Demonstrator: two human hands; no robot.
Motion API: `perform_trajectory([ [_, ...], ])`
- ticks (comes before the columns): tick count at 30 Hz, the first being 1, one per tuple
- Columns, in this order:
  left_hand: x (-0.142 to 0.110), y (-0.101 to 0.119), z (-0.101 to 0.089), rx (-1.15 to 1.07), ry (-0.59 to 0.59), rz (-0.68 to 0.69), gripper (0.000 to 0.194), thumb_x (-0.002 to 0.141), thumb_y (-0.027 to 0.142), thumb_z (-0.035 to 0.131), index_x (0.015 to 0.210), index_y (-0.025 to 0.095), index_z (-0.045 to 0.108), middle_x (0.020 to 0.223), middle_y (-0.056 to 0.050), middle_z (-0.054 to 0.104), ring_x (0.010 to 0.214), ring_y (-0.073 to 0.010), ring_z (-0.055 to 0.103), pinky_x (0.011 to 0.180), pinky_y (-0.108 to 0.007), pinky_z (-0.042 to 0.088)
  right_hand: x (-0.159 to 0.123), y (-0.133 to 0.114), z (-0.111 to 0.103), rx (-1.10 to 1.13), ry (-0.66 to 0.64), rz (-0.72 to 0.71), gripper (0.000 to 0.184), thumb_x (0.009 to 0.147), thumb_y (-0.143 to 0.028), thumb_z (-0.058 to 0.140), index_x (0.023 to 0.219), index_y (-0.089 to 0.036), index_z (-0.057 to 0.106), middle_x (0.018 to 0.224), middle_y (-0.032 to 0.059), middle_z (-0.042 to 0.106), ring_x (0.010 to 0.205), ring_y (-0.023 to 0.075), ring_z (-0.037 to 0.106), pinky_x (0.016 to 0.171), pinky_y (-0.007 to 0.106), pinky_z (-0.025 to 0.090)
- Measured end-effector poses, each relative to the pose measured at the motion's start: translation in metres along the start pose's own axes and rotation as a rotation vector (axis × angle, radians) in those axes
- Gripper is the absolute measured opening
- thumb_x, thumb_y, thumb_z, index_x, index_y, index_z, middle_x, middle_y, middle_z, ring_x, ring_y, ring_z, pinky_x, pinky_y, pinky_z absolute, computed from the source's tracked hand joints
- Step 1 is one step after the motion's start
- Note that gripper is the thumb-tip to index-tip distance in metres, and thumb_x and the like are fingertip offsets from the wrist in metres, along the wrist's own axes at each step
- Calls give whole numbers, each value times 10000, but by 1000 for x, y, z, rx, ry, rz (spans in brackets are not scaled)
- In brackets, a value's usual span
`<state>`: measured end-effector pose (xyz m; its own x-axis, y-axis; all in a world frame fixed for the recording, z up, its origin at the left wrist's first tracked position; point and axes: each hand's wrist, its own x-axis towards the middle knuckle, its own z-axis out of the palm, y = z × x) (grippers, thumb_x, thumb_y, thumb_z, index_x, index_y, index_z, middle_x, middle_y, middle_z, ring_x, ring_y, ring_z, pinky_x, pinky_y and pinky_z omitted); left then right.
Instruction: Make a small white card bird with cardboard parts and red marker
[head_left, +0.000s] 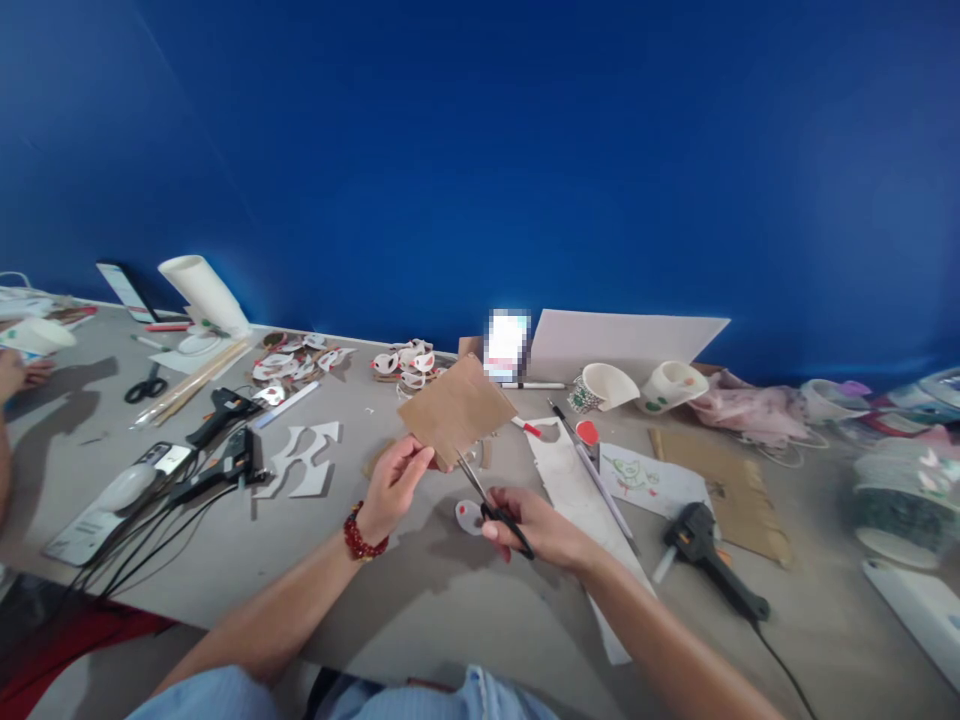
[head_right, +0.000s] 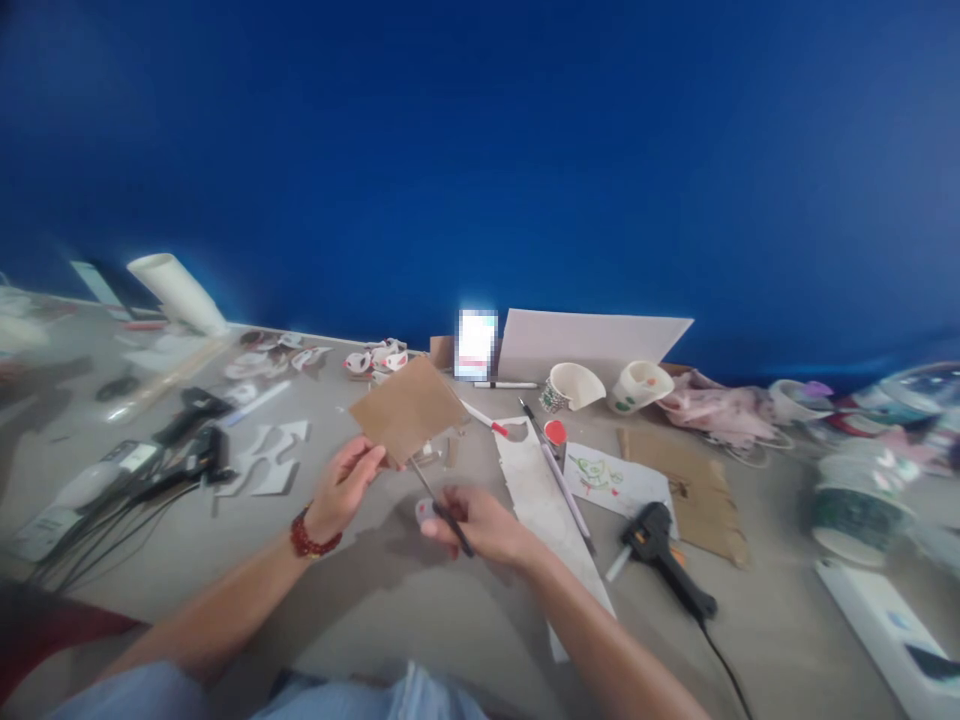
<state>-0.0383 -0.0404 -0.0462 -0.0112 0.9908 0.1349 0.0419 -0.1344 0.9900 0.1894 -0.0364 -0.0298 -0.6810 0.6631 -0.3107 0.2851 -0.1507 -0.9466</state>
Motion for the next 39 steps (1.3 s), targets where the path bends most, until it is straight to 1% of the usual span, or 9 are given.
perform_trajectory([
  [3,-1,5,1,56,3,2,284,923,403,516,741,187,549,582,31,550,544,-116,521,603,-231,439,2,0,2,-1,8,6,568,705,-715,645,717,-177,464,576,-30,521,531,109,483,512,215,319],
  [7,-3,7,2,102,-38,5,286,934,393,498,743,183,534,685,-3,636,629,-130,573,609,-224,435,5,1,4,-11,27,24,551,721,-698,645,724,-178,463,559,-38,511,528,104,472,508,210,316],
  [11,-4,6,3,133,-25,18,284,934,393,498,753,178,535,721,-14,643,665,-141,594,647,-235,460,7,3,6,-27,37,21,541,729,-689,647,740,-173,484,587,-33,522,536,103,474,505,206,315],
  [14,-5,6,4,99,-24,28,257,939,366,498,765,181,534,747,-19,662,696,-146,619,698,-247,485,8,3,8,-17,47,22,548,714,-691,661,740,-175,478,597,-37,514,542,105,483,506,206,328],
  [18,-4,8,3,75,-50,31,228,938,333,505,772,182,547,782,-31,691,726,-152,644,717,-250,499,7,2,8,-5,53,30,565,701,-710,655,718,-177,465,575,-44,501,531,102,473,499,205,321],
  [22,-3,7,3,64,-71,30,222,937,330,504,789,177,569,779,-28,679,756,-158,646,740,-255,499,8,3,8,18,66,31,549,704,-689,670,720,-174,481,568,-48,509,515,93,457,494,200,314],
  [28,-3,6,3,136,-32,44,252,932,342,503,749,175,552,691,13,591,649,-118,546,611,-210,427,9,3,9,16,73,36,531,715,-675,670,718,-172,500,543,-47,518,501,90,446,488,199,309],
  [32,-3,6,3,150,-21,49,269,929,357,502,734,175,538,663,28,539,611,-106,482,580,-208,388,10,4,10,3,95,43,533,705,-675,678,703,-178,483,540,-51,505,498,91,441,478,197,302],
  [39,-3,4,3,156,-24,37,281,931,381,494,744,175,533,674,23,531,617,-109,475,578,-207,383,13,12,8,-35,115,37,528,723,-670,666,695,-184,462,519,-60,474,492,84,410,469,197,273],
])
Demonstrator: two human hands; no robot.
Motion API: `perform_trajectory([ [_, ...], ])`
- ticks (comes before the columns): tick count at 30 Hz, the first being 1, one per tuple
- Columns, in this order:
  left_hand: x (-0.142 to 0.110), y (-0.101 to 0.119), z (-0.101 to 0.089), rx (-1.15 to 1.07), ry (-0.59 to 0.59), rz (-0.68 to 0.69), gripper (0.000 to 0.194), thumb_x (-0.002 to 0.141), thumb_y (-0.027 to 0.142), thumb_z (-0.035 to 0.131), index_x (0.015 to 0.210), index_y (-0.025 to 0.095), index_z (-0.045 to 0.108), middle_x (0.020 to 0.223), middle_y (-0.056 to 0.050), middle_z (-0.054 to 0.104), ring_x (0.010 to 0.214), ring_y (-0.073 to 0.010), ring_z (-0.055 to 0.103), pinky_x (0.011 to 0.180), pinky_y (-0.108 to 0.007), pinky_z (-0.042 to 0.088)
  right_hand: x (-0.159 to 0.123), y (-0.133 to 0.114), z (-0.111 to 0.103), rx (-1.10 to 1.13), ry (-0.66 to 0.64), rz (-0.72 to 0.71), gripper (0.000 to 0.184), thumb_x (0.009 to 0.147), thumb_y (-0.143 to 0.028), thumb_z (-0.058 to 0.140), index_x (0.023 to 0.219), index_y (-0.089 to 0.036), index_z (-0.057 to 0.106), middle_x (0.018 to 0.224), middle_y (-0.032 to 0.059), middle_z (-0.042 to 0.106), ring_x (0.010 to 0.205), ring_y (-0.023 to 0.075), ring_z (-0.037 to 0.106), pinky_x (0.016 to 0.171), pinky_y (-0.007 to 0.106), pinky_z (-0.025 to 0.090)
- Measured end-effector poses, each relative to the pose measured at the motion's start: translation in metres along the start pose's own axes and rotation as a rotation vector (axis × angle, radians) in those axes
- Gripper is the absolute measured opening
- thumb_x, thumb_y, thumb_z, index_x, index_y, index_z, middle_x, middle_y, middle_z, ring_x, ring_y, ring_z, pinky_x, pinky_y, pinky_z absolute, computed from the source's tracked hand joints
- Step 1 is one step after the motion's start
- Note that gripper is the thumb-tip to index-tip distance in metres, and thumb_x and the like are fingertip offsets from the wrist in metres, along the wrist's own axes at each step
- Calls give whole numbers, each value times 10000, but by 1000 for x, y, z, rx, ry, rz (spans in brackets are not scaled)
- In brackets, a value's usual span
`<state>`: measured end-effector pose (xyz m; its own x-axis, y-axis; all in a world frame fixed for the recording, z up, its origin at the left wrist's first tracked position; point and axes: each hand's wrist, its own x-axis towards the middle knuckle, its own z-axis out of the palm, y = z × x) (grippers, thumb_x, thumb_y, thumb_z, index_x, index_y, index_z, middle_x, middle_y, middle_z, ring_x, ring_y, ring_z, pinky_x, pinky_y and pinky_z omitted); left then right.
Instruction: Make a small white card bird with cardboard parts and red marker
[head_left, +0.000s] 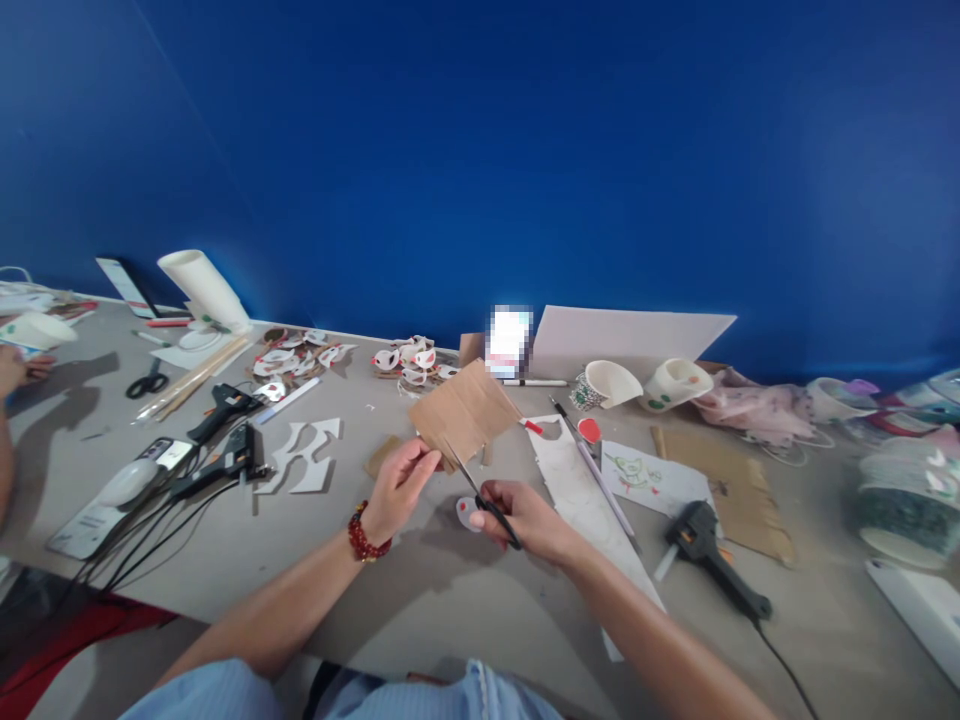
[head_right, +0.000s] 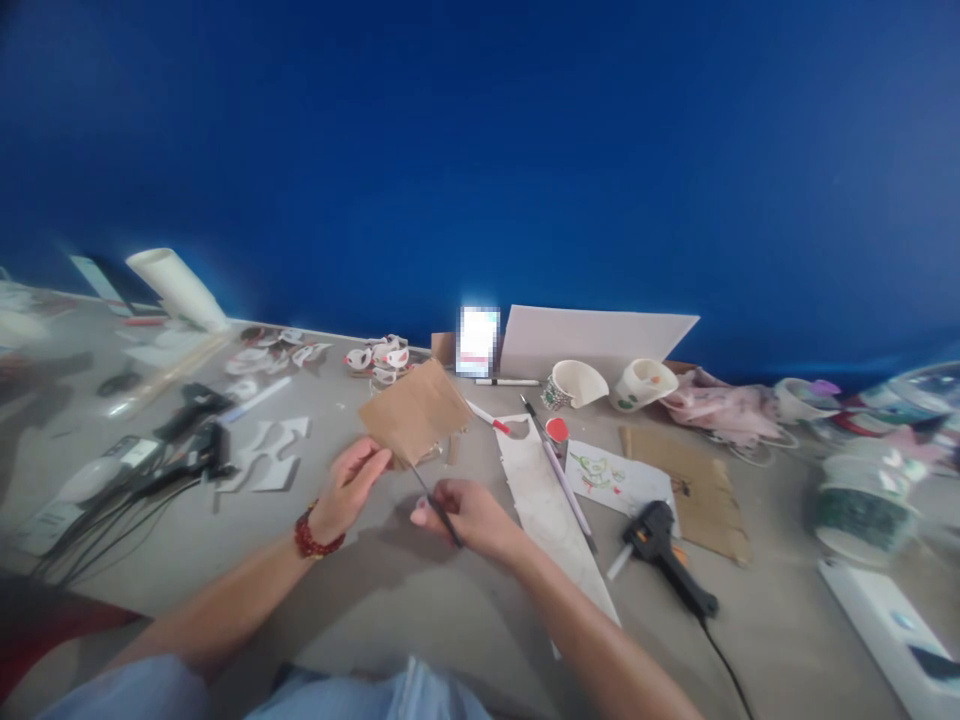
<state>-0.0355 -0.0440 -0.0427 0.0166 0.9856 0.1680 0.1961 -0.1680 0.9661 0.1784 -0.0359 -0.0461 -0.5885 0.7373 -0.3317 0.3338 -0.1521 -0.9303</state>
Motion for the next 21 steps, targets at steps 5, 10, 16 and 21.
perform_trajectory([
  [5,0,1,0,10,5,-15,293,922,397,500,727,179,514,648,32,493,601,-109,452,568,-205,378,1,3,-1,-68,22,-12,548,721,-691,648,666,-192,428,522,-62,450,498,84,399,465,201,247],
  [10,0,1,0,21,5,-20,302,920,412,499,724,182,515,637,35,481,587,-110,441,552,-208,366,1,2,0,-101,30,-14,564,716,-711,635,653,-195,415,528,-59,444,506,87,395,468,207,242],
  [16,-1,1,0,37,14,-6,300,922,400,501,721,179,526,642,32,499,587,-108,454,549,-208,370,1,5,0,-56,6,-34,539,722,-691,649,696,-188,458,542,-58,458,514,91,404,477,207,252],
  [21,0,2,-1,37,11,0,283,924,379,500,728,178,533,648,34,514,583,-104,454,548,-208,362,1,5,0,-59,11,-34,549,718,-704,642,690,-186,461,543,-56,467,517,92,405,481,208,251],
])
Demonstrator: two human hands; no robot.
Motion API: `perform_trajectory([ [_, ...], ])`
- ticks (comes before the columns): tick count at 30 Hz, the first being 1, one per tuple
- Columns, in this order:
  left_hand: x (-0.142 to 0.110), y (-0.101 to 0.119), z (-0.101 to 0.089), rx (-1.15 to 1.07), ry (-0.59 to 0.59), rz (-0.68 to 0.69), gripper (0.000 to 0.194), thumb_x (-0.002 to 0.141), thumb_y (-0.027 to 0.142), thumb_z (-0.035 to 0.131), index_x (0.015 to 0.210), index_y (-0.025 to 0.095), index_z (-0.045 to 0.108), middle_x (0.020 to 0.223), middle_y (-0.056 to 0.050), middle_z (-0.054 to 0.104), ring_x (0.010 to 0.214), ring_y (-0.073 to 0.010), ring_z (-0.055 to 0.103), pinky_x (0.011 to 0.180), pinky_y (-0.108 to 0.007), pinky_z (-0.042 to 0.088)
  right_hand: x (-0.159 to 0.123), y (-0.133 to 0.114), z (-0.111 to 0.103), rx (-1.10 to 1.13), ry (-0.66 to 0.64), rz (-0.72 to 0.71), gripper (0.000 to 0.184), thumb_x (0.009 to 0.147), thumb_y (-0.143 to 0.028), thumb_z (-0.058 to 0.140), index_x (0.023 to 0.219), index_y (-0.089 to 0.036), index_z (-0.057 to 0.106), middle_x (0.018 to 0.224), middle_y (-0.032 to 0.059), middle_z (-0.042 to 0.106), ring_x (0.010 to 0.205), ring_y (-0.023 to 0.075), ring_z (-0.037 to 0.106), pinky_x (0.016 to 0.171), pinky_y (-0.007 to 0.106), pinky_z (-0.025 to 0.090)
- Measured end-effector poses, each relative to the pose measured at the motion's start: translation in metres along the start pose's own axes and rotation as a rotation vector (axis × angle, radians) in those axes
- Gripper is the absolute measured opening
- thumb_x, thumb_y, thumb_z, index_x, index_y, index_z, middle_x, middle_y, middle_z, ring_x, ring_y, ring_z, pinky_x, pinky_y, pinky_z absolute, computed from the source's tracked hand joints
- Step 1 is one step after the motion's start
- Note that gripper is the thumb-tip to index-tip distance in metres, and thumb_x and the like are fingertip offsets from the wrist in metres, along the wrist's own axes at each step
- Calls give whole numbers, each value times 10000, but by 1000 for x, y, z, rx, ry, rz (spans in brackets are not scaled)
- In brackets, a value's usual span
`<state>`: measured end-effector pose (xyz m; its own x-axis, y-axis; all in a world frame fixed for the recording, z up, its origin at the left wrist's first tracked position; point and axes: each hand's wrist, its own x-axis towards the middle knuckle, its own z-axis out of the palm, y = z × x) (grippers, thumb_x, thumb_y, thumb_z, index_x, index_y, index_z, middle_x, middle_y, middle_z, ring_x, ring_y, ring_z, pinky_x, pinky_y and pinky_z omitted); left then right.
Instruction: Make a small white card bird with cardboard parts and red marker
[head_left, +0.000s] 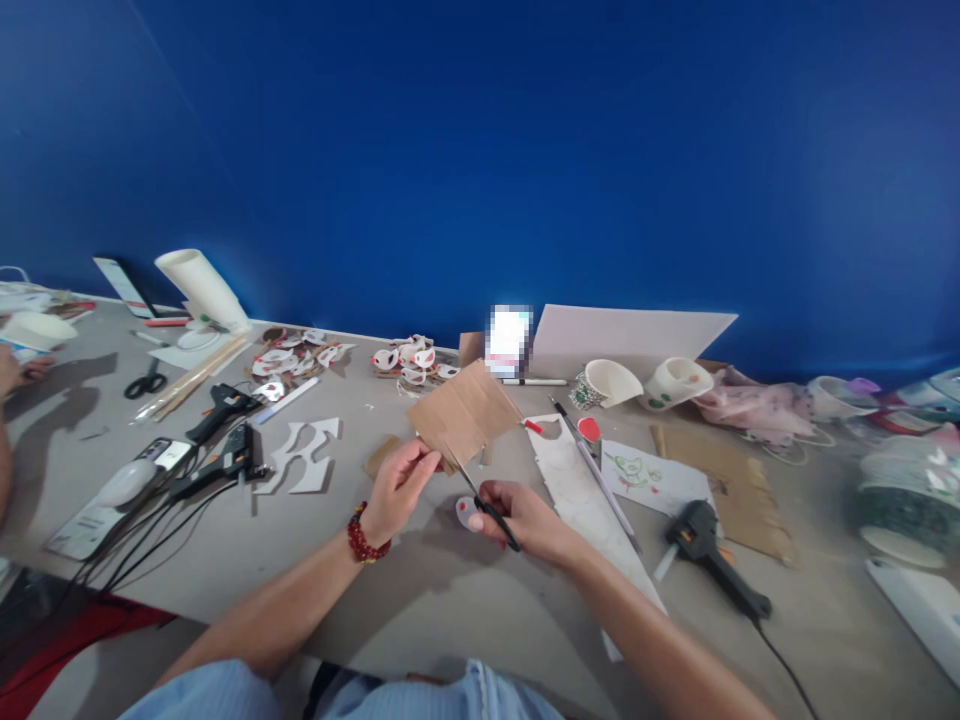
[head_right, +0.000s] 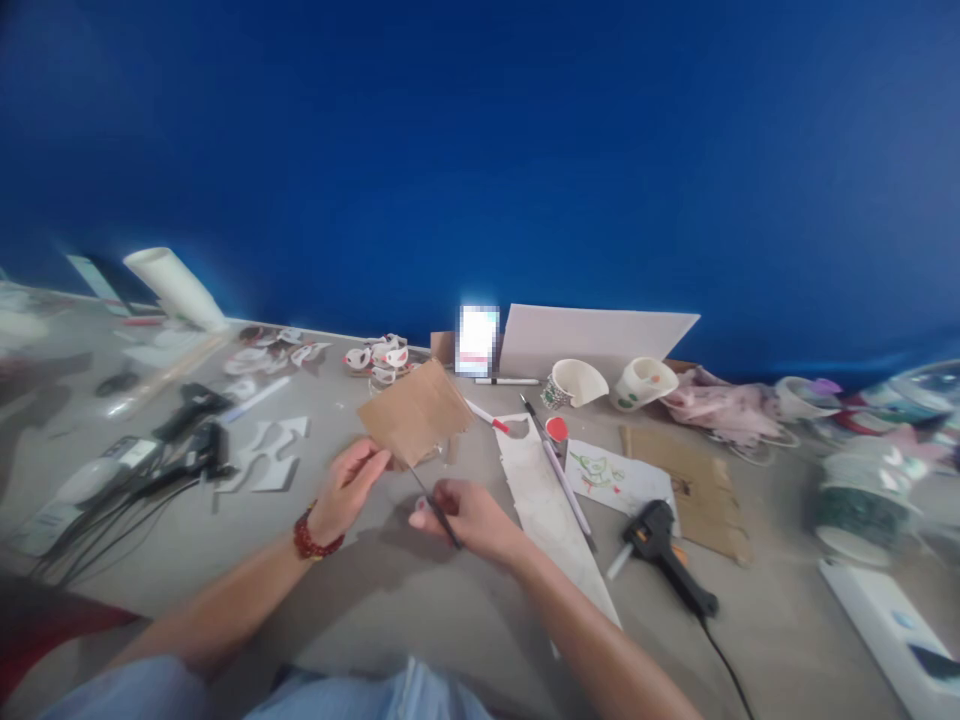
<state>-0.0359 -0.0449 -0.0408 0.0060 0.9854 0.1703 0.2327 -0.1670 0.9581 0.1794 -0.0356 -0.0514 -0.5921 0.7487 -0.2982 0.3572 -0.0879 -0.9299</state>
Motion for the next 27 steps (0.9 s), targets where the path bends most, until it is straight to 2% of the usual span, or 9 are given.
perform_trajectory([
  [11,0,3,0,-17,-4,-8,306,917,411,501,722,178,528,633,30,510,576,-105,459,541,-207,373,-3,-8,0,67,-37,12,549,721,-708,635,699,-184,471,536,-58,474,494,88,408,471,204,279],
  [16,0,1,0,-23,2,-17,308,910,413,514,715,176,524,607,37,480,547,-97,425,500,-201,343,-3,-9,-1,2,-25,7,564,728,-731,604,691,-186,465,530,-54,472,496,91,413,473,206,271],
  [27,1,3,1,-28,9,-26,342,898,453,521,687,183,504,581,48,447,521,-96,383,490,-207,320,0,-5,-1,-139,39,-36,614,703,-784,565,619,-198,401,526,-59,384,516,88,331,473,218,209],
])
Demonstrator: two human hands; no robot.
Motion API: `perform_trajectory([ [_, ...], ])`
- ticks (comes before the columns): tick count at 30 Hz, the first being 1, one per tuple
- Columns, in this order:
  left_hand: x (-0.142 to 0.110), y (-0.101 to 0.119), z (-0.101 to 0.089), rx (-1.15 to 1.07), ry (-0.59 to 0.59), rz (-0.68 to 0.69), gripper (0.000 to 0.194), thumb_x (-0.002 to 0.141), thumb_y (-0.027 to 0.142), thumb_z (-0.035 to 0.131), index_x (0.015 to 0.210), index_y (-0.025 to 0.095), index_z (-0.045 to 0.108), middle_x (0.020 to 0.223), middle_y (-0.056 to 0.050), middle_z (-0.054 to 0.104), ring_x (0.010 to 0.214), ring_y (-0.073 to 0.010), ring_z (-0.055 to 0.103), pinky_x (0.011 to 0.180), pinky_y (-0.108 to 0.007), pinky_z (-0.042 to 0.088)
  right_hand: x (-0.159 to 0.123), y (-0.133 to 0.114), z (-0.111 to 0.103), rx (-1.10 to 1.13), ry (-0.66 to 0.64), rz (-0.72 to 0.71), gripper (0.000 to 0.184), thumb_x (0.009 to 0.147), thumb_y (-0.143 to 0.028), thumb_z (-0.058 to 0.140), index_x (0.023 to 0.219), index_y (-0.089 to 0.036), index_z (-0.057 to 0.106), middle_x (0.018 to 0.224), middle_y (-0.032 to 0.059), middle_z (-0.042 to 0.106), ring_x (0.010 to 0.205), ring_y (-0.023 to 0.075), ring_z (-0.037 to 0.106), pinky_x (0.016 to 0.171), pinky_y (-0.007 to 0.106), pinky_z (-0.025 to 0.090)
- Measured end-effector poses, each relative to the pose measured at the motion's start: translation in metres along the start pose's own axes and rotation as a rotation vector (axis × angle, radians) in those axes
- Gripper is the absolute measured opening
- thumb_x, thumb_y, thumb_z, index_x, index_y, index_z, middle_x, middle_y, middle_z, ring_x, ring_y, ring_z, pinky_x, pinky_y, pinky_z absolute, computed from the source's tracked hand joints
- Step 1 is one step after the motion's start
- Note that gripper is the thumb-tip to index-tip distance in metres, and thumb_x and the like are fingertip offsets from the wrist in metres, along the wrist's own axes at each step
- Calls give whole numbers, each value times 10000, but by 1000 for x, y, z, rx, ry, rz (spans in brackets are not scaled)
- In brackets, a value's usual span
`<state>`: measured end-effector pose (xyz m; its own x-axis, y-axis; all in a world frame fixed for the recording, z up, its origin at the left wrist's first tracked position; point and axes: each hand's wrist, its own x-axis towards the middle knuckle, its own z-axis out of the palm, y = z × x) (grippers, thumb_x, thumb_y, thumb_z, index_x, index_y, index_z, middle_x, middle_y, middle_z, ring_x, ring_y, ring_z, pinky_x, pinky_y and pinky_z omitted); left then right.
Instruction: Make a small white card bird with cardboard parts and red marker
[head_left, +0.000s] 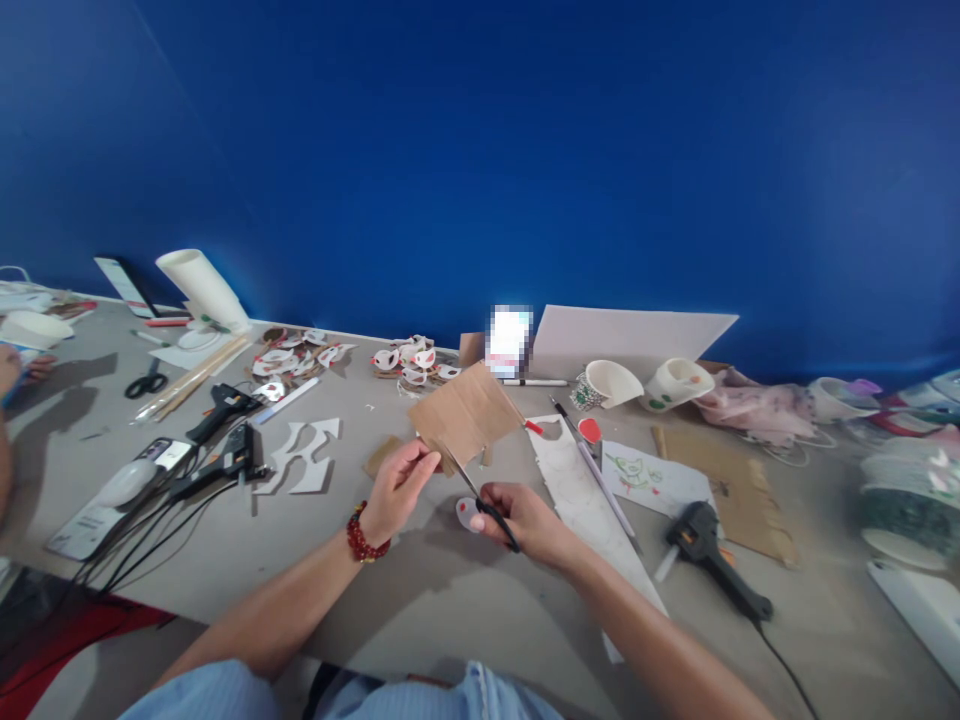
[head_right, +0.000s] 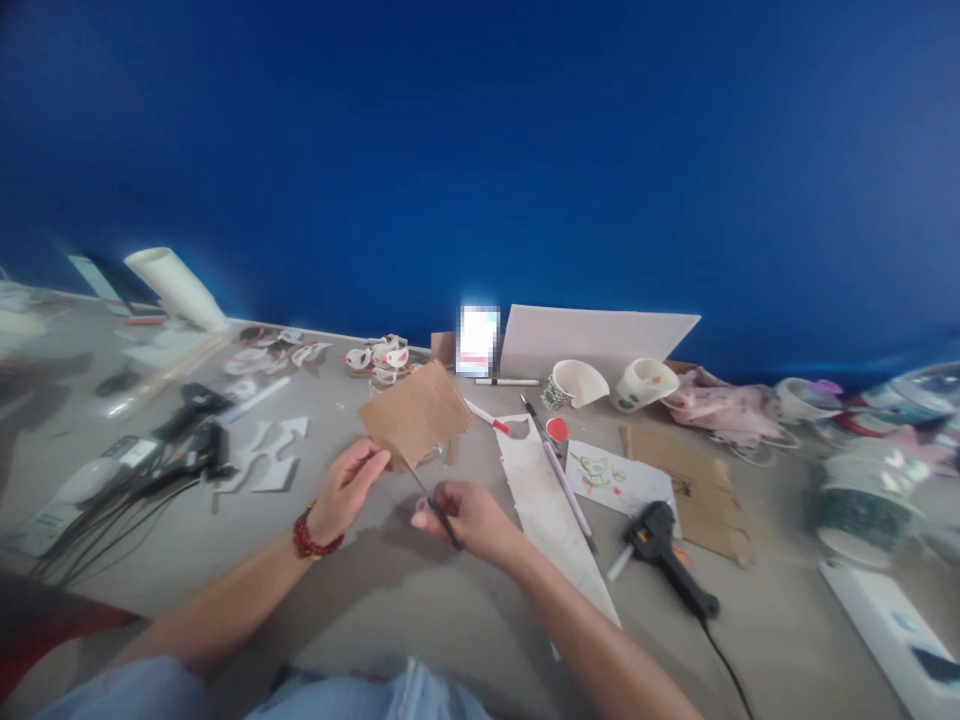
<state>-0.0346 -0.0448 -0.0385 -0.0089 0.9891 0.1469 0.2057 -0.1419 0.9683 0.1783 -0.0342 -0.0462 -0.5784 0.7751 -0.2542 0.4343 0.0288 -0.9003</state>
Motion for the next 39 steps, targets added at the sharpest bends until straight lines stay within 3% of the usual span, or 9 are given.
perform_trajectory([
  [11,0,-4,-1,-13,-6,-8,338,904,438,529,683,182,511,569,57,431,506,-91,369,495,-205,327,0,0,2,-35,56,-12,623,698,-762,593,581,-205,342,551,-67,290,551,91,260,483,221,187],
  [20,1,-5,2,-175,-102,-6,253,933,380,510,816,181,612,770,-25,672,736,-162,615,728,-270,483,3,-3,0,-23,12,23,622,669,-786,597,582,-204,394,491,-59,383,500,93,332,470,220,222],
  [26,5,-8,3,-119,-77,-4,264,923,380,524,780,170,598,703,-5,627,672,-138,570,634,-223,438,5,1,2,-31,46,-11,633,708,-793,547,566,-202,371,490,-56,378,507,90,314,470,222,206],
  [33,5,-12,8,-86,-108,-39,303,921,411,510,738,169,526,647,33,512,612,-109,459,591,-208,384,11,12,1,0,24,28,558,733,-701,623,611,-196,420,477,-59,438,494,92,364,476,207,248],
  [39,5,-15,12,-139,-133,-50,286,925,403,502,759,171,526,663,29,526,626,-114,474,600,-212,388,14,14,-1,-50,70,-16,558,731,-683,628,577,-191,416,506,-48,439,515,95,362,469,207,236],
])
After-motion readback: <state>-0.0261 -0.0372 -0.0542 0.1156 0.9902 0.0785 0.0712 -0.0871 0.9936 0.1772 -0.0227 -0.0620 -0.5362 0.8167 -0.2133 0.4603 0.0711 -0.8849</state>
